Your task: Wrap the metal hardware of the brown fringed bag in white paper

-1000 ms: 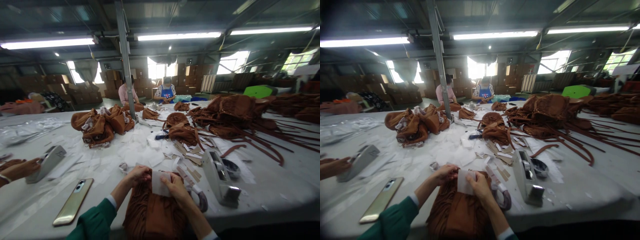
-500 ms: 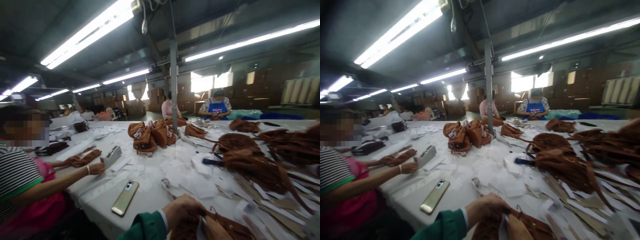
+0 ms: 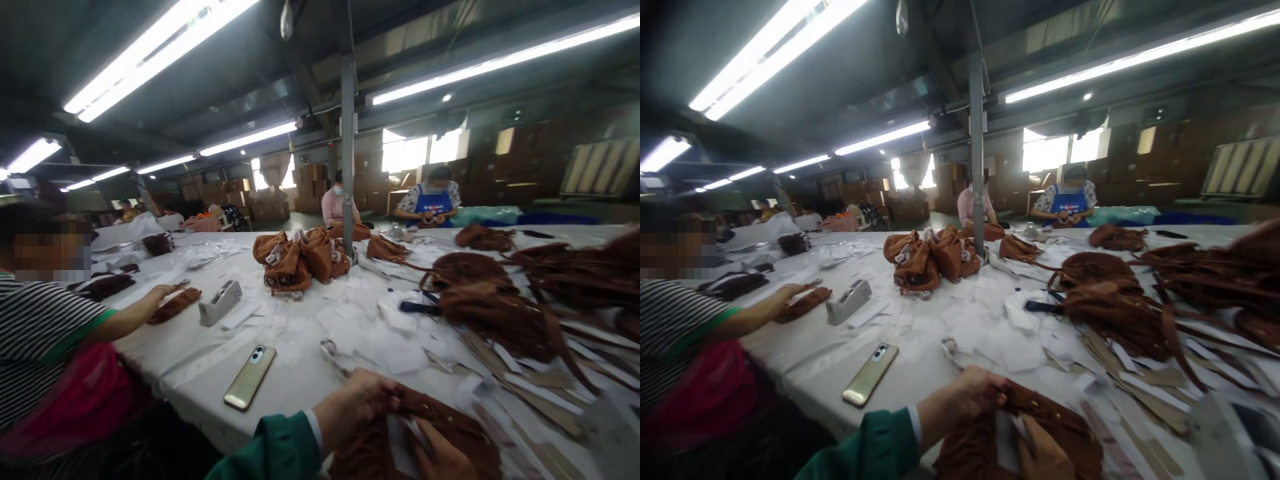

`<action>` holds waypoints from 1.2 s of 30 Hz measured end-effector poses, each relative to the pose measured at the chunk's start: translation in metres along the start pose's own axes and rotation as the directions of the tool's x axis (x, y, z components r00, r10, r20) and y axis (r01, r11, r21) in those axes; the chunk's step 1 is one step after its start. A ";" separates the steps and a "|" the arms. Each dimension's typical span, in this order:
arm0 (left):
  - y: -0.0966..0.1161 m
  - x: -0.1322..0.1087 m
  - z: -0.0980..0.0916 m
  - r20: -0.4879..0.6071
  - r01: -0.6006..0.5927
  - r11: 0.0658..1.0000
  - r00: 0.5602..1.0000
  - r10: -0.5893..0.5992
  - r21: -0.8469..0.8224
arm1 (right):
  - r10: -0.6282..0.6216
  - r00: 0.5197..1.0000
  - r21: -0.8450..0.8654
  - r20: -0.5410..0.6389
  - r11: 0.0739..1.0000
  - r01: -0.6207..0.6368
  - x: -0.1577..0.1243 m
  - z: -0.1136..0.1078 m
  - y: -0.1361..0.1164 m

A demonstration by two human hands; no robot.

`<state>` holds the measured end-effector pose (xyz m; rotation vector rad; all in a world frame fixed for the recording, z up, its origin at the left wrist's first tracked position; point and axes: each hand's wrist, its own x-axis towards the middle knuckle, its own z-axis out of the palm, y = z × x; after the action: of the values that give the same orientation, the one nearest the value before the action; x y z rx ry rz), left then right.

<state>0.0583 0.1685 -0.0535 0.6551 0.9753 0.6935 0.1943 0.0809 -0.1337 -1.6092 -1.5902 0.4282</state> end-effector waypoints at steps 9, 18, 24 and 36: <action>-0.014 -0.035 -0.015 -0.040 -0.014 0.992 0.999 0.019 0.128 | 0.350 0.927 0.097 -0.133 0.936 -0.339 -0.033 -0.054 -0.056; 0.006 -0.047 -0.014 0.054 -0.056 0.962 0.998 0.043 0.268 | 0.408 0.906 0.404 0.113 0.814 -0.417 -0.031 -0.027 -0.067; -0.029 -0.056 -0.024 0.141 -0.270 0.861 0.963 0.231 0.430 | 0.533 0.844 0.562 0.069 0.678 -0.474 -0.021 -0.002 -0.053; -0.053 -0.070 -0.033 0.219 -0.447 0.625 0.886 0.409 0.640 | 0.508 0.847 0.724 0.156 0.525 -0.448 -0.024 0.013 -0.056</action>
<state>0.0133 0.0884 -0.0721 1.6010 1.0280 0.7224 0.1441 0.0557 -0.1079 -1.3309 -0.6798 1.1418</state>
